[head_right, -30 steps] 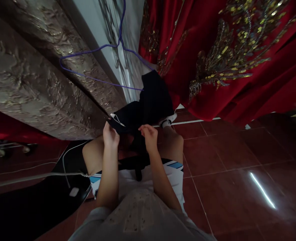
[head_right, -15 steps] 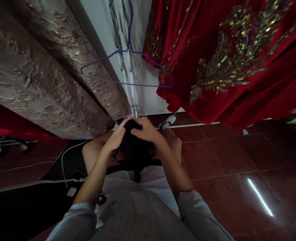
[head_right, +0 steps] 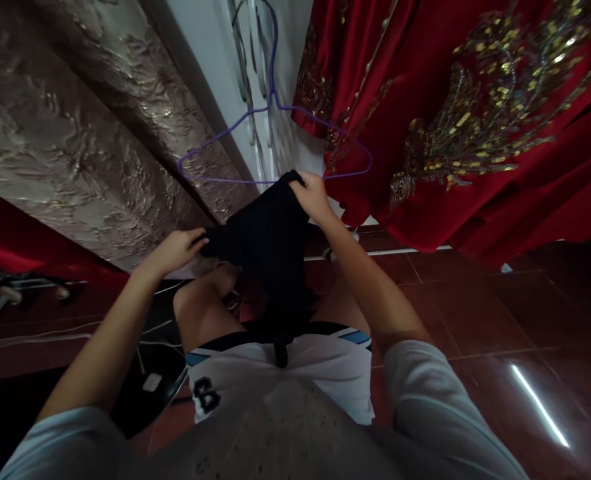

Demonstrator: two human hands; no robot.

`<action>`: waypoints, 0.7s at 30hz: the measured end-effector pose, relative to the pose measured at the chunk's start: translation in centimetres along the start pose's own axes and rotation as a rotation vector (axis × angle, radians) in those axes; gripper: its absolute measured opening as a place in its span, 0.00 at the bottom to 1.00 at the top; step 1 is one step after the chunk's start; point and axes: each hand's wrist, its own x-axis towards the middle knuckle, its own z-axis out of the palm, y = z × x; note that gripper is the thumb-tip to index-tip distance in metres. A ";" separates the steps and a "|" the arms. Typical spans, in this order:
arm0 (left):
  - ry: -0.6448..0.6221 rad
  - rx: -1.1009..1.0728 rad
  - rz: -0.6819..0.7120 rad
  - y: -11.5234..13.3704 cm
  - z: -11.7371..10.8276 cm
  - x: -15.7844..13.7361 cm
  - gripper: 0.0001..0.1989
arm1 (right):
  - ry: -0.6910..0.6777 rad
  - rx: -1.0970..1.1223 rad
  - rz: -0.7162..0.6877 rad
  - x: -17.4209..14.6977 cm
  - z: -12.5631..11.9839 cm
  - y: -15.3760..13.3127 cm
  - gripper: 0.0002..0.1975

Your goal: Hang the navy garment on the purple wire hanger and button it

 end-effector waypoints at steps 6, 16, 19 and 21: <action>0.360 -0.164 0.107 3.5 -5.9 3.7 0.04 | 0.091 -0.110 0.030 -0.1 -5.0 -2.4 0.23; 0.371 -0.635 0.221 13.4 -5.1 11.6 0.06 | -0.034 -0.041 -0.098 -5.7 -3.6 -5.5 0.10; 0.396 -0.641 0.208 12.6 -5.2 12.2 0.09 | 0.292 -0.175 -0.244 -5.5 -7.5 -6.7 0.31; 0.381 -0.523 0.260 11.8 -5.9 12.1 0.12 | 0.482 -0.246 -0.259 -4.7 -10.9 -7.4 0.28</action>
